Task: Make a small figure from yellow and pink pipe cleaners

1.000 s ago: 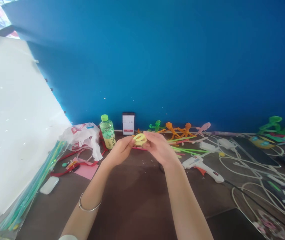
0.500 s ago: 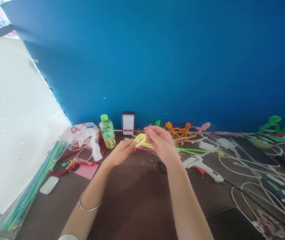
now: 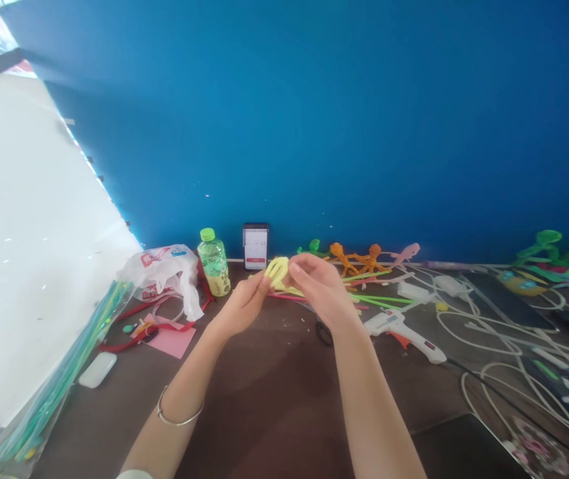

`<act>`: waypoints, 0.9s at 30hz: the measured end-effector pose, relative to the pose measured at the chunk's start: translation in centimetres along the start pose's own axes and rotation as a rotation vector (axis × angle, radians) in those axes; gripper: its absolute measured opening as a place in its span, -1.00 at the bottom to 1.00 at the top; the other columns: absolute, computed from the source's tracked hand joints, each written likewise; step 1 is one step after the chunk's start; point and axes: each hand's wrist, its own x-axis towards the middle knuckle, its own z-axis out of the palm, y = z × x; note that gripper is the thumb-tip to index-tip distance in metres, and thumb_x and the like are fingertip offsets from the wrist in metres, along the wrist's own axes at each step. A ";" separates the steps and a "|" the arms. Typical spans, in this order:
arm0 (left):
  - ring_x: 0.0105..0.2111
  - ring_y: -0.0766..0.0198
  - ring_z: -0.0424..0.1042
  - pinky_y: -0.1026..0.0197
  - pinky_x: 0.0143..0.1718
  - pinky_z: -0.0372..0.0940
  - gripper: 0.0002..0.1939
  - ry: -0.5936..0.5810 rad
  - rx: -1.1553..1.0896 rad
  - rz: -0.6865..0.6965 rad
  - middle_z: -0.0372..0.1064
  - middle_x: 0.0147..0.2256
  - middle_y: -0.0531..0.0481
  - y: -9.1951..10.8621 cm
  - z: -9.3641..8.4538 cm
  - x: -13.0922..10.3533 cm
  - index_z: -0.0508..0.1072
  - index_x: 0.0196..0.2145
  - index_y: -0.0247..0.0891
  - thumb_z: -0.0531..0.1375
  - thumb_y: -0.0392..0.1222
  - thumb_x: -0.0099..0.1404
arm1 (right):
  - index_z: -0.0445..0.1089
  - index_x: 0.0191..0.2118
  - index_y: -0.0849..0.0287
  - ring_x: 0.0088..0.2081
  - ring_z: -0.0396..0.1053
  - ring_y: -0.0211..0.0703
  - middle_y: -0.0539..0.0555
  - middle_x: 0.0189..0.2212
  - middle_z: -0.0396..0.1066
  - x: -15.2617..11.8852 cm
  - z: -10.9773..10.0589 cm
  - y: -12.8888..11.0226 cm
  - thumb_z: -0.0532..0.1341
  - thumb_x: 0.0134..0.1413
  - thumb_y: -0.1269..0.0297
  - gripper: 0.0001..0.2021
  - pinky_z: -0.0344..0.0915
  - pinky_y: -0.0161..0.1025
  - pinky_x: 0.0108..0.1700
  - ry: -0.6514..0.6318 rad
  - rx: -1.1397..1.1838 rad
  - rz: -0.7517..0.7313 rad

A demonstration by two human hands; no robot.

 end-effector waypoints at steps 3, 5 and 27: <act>-0.50 0.37 0.12 0.30 -0.47 0.05 -0.65 -0.028 0.037 0.035 0.17 -0.50 0.04 0.5 0.1 -0.2 0.24 -0.34 -0.29 -0.16 0.01 0.30 | 0.36 -0.41 0.17 -0.38 0.35 -0.23 0.04 -0.41 0.40 -0.1 0.1 -0.2 0.33 -0.25 0.17 -0.75 0.29 -0.25 -0.28 -0.014 -0.073 0.025; -0.52 0.37 0.10 0.29 -0.47 0.04 -0.66 -0.068 0.064 0.053 0.14 -0.52 0.05 0.8 0.0 -0.3 0.23 -0.35 -0.29 -0.16 0.00 0.31 | 0.37 -0.43 0.18 -0.35 0.37 -0.20 0.05 -0.41 0.42 -0.2 0.1 -0.2 0.33 -0.26 0.18 -0.76 0.30 -0.23 -0.26 0.000 -0.111 0.031; -0.50 0.34 0.31 0.22 -0.42 0.23 -0.61 -0.133 -0.604 -0.273 0.35 -0.40 -0.08 0.1 0.4 0.3 0.41 -0.24 -0.33 0.11 0.05 0.14 | 0.45 -0.40 0.18 -0.32 0.35 -0.14 0.05 -0.39 0.43 -0.2 -0.3 -0.5 0.24 -0.10 0.16 -0.81 0.27 -0.21 -0.25 -0.029 -0.290 -0.010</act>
